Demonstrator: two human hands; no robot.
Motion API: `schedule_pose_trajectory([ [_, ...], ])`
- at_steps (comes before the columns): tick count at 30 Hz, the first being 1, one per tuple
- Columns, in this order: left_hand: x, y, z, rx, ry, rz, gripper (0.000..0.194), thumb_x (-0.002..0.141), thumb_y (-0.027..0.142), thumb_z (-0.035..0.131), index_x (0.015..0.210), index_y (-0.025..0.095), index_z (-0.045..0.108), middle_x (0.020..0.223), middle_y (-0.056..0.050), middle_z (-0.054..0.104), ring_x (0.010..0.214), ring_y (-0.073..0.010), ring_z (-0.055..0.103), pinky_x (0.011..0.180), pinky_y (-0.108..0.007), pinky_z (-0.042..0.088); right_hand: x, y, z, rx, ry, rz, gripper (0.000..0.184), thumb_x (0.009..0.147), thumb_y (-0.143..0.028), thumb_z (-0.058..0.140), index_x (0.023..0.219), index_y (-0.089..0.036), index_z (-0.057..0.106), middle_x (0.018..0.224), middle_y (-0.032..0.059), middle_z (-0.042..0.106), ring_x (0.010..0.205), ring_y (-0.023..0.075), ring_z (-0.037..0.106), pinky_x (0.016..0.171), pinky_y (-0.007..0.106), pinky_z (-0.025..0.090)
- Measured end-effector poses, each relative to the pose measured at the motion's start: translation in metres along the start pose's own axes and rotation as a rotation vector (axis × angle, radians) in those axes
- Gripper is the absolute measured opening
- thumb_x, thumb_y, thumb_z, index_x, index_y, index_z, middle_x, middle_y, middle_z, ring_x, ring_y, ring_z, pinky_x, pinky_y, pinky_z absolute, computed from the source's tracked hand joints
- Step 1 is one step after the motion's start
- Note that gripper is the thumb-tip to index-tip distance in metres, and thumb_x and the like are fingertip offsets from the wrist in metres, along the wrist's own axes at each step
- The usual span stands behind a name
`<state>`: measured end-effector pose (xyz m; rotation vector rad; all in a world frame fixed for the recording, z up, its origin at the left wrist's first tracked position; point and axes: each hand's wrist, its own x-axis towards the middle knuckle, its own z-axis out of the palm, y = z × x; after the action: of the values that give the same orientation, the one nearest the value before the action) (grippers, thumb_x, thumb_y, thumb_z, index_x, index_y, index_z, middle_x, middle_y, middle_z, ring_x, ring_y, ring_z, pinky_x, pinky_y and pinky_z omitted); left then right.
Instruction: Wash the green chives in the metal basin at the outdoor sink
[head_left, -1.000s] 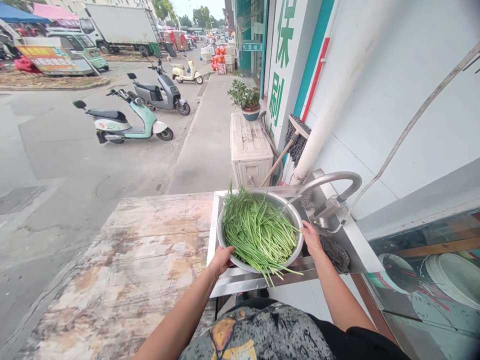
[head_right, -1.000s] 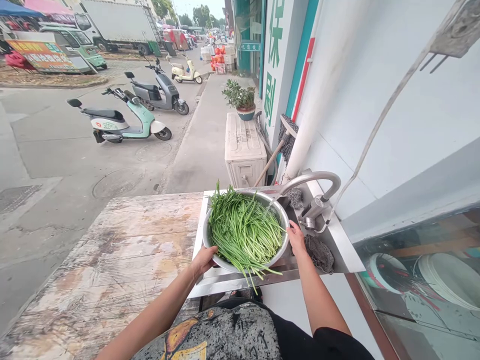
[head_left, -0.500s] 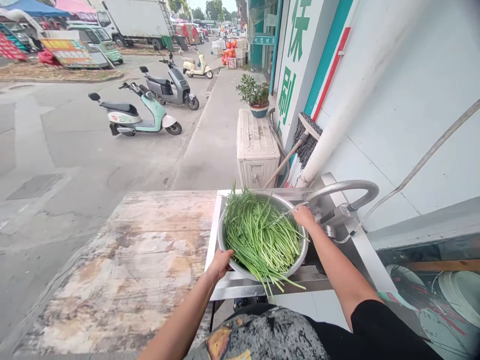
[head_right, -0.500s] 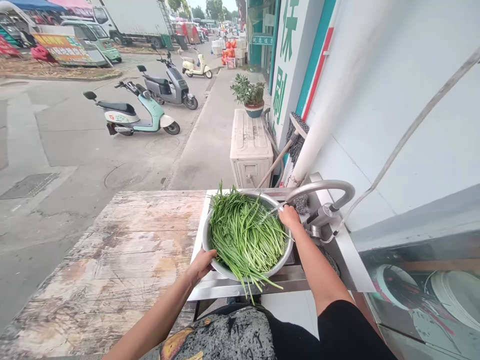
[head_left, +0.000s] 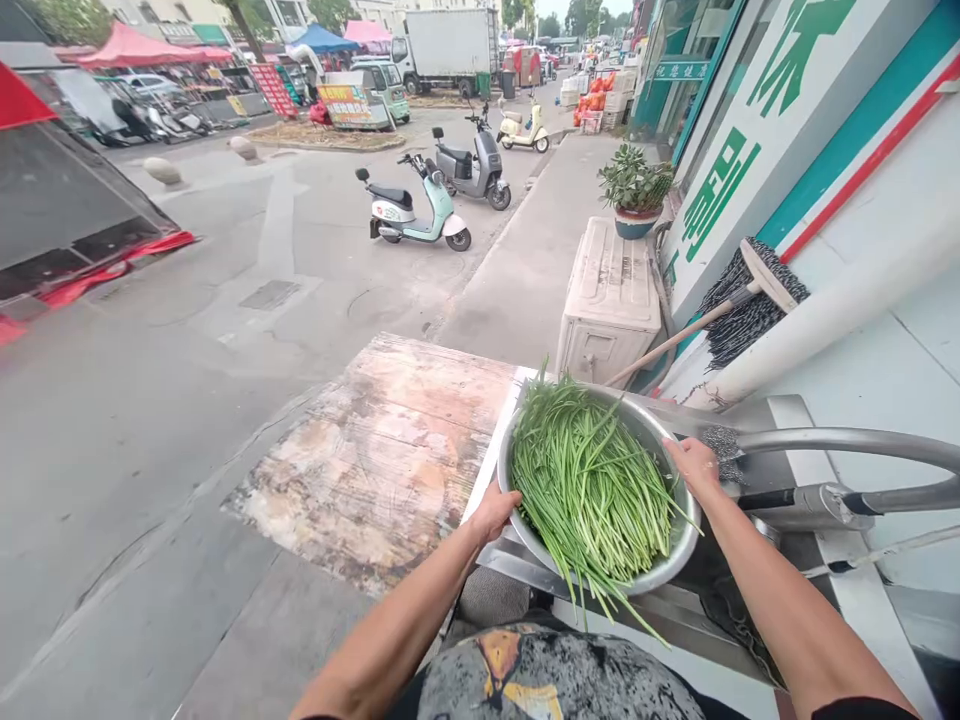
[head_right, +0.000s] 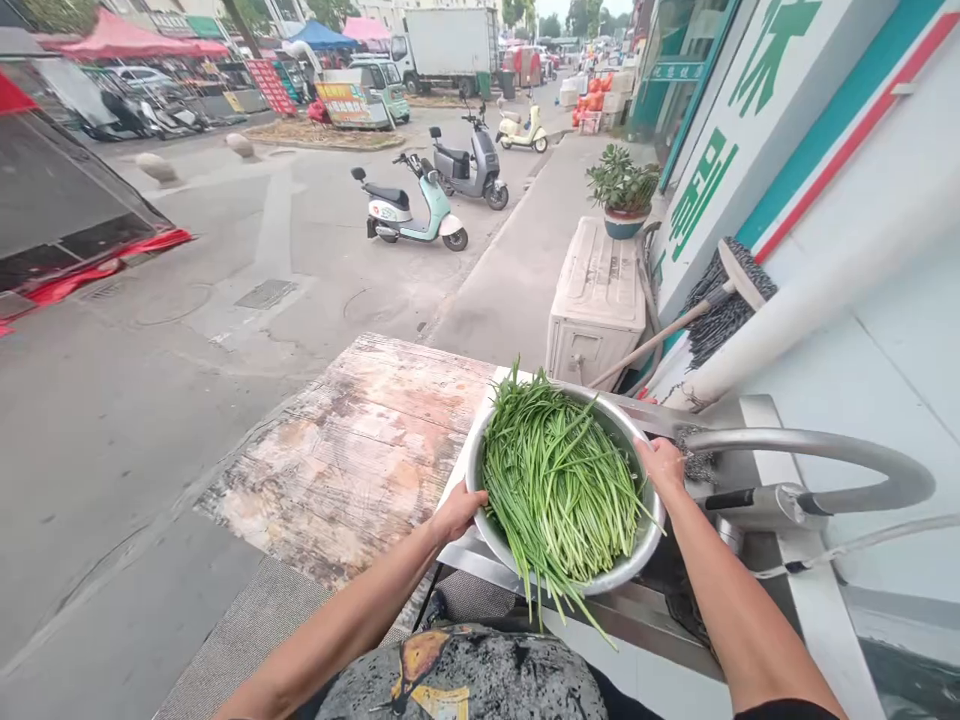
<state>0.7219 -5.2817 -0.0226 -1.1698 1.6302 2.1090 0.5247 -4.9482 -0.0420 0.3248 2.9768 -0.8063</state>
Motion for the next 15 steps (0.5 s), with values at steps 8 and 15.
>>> schedule_pose_trajectory([
  [8, -0.026, 0.03, -0.063, -0.013, -0.014, 0.088, 0.032, 0.06, 0.0, 0.055, 0.089, 0.012, 0.057, 0.061, 0.0, 0.056, 0.051, -0.0112, 0.051, 0.048, -0.021, 0.046, -0.033, -0.084, -0.035, -0.022, 0.087, -0.052, 0.035, 0.068, -0.053, 0.053, 0.055, -0.022, 0.042, 0.05, -0.0014, 0.046, 0.051, 0.0145, 0.039, 0.053, 0.028, 0.027],
  [15, -0.051, 0.037, -0.169, -0.083, 0.056, 0.124, 0.037, 0.061, 0.001, 0.058, 0.096, 0.014, 0.056, 0.066, -0.001, 0.058, 0.056, -0.0132, 0.055, 0.053, -0.024, 0.049, -0.082, -0.189, 0.011, 0.077, 0.041, -0.129, 0.031, 0.069, -0.048, 0.055, 0.058, -0.021, 0.045, 0.055, -0.0011, 0.049, 0.055, 0.0148, 0.042, 0.054, 0.026, 0.027],
])
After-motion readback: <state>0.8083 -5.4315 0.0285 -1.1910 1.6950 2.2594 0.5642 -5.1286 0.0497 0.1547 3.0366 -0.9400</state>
